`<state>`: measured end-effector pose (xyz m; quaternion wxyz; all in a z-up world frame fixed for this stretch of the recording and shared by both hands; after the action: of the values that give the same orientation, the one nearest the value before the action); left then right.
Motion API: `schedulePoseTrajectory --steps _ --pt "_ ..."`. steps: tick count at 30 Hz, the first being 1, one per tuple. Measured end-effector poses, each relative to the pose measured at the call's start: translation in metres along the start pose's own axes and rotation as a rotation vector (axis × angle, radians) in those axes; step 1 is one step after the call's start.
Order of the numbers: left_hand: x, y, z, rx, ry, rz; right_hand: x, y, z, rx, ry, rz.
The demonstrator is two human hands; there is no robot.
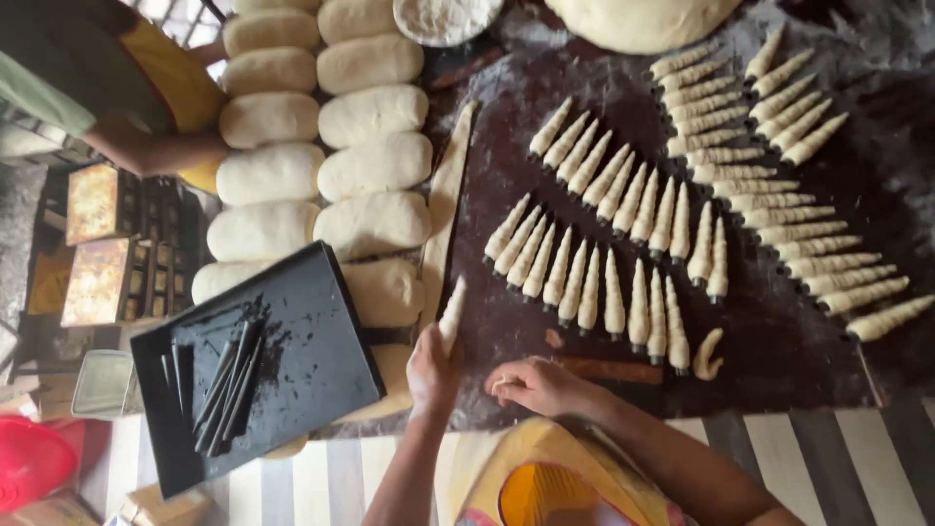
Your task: The recorder uses metal cone molds to wrap strips of dough around them to create cream horn or pastry cone shapes on a flour-dusted wooden table in a bakery.
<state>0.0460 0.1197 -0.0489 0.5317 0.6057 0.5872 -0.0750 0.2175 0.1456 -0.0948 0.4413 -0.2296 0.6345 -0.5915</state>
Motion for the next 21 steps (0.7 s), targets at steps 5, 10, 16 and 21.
schedulePoseTrajectory --steps 5,10,16,21 --pt "-0.005 0.058 0.004 0.133 -0.061 0.122 -0.033 -0.007 -0.015 -0.018 0.315 0.143" --pt "0.024 0.076 0.010 0.137 -0.100 0.113 0.010 0.087 -0.028 0.332 0.265 -0.966" --pt "0.053 0.086 -0.003 0.108 -0.165 0.043 0.008 0.116 -0.030 0.637 0.370 -1.143" --pt "0.112 0.064 -0.005 0.030 -0.319 0.071 0.005 0.194 -0.045 0.617 0.727 -1.165"
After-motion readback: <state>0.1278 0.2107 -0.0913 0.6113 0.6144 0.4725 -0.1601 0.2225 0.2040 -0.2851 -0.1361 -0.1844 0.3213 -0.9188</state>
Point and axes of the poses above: each hand's wrist, its own z-axis away from the middle knuckle, its own x-axis out of the palm, y = z × x, the point moved 9 cm from there along -z, towards the middle knuckle, and after that the axes turned 11 degrees about y, right-handed, at the moved point
